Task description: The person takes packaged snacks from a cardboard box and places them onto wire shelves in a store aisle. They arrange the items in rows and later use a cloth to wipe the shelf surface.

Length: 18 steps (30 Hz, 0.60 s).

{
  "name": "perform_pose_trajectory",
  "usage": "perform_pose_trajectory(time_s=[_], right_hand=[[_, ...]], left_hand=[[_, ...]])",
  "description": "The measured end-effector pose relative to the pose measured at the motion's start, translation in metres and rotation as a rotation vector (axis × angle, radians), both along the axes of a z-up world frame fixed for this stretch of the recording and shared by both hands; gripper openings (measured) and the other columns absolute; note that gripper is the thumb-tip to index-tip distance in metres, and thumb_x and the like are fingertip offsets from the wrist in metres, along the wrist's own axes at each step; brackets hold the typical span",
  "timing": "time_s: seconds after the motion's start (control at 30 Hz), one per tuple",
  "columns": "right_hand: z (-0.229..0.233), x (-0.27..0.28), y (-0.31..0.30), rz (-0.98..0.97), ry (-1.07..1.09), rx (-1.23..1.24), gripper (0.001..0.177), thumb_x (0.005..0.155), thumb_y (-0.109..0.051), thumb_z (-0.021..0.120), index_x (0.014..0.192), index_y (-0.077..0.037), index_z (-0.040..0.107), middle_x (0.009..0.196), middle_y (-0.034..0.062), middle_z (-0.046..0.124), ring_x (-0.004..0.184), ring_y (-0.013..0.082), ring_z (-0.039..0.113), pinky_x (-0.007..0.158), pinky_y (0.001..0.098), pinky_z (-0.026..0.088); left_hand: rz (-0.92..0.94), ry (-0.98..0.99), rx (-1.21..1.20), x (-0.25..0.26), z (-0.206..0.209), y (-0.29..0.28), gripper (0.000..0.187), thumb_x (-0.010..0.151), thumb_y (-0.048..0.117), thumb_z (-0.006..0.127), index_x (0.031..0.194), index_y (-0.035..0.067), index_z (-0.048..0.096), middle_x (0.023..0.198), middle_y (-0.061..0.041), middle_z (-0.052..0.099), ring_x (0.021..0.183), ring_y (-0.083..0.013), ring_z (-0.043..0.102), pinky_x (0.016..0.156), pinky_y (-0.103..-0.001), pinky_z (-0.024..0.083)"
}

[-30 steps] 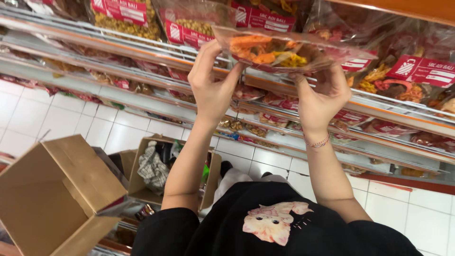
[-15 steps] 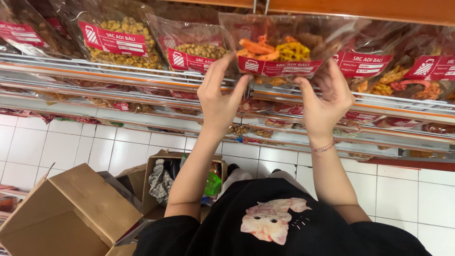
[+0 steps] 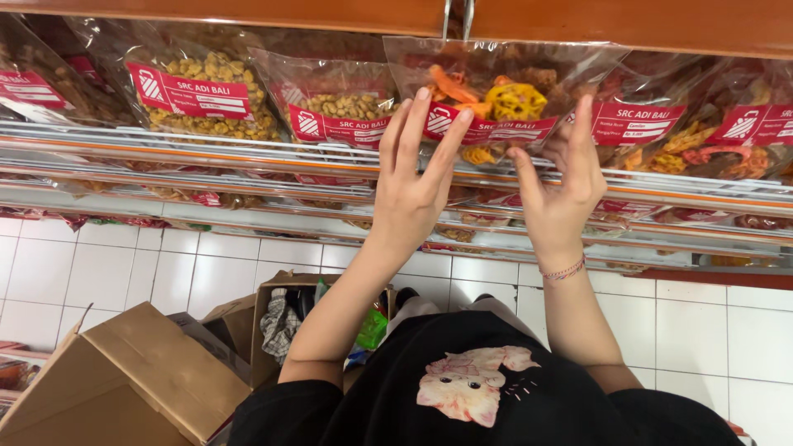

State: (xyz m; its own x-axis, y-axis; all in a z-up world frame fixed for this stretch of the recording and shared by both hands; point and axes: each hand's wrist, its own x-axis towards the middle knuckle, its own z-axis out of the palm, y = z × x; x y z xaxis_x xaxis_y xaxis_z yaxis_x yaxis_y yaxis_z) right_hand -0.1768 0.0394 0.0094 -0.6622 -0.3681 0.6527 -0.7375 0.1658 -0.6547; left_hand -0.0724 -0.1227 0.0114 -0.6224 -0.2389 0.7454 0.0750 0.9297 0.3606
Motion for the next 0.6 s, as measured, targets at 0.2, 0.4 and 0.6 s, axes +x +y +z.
perform_pose_trajectory(time_s=[0.2, 0.4, 0.6], right_hand=[[0.010, 0.003, 0.002, -0.089, 0.114, 0.222, 0.081, 0.100, 0.000, 0.082, 0.163, -0.004, 0.031, 0.122, 0.0153, 0.065, 0.097, 0.0219, 0.071, 0.086, 0.0323, 0.058], [0.013, -0.003, -0.005, -0.041, -0.032, 0.148, 0.075, 0.101, 0.000, 0.081, 0.162, -0.001, 0.038, 0.123, 0.0143, 0.065, 0.104, 0.0221, 0.072, 0.090, 0.0317, 0.064], [0.000, 0.005, -0.004, -0.085, 0.016, 0.072, 0.061, 0.104, 0.001, 0.080, 0.157, -0.009, 0.052, 0.144, 0.0176, 0.047, 0.129, 0.0250, 0.059, 0.098, 0.0311, 0.059]], left_hand=[[-0.028, -0.070, 0.070, 0.003, 0.009, 0.000, 0.064, 0.102, -0.001, 0.069, 0.158, 0.020, 0.047, 0.168, -0.016, 0.032, 0.143, -0.0370, 0.044, 0.122, -0.043, 0.042], [-0.017, -0.045, 0.068, -0.004, 0.010, -0.005, 0.063, 0.099, 0.001, 0.071, 0.156, 0.014, 0.048, 0.165, -0.018, 0.034, 0.141, -0.0380, 0.046, 0.121, -0.045, 0.043], [0.001, 0.054, 0.007, 0.002, -0.010, -0.008, 0.046, 0.101, -0.002, 0.076, 0.143, 0.008, 0.061, 0.150, -0.014, 0.051, 0.132, -0.0355, 0.057, 0.114, -0.041, 0.047]])
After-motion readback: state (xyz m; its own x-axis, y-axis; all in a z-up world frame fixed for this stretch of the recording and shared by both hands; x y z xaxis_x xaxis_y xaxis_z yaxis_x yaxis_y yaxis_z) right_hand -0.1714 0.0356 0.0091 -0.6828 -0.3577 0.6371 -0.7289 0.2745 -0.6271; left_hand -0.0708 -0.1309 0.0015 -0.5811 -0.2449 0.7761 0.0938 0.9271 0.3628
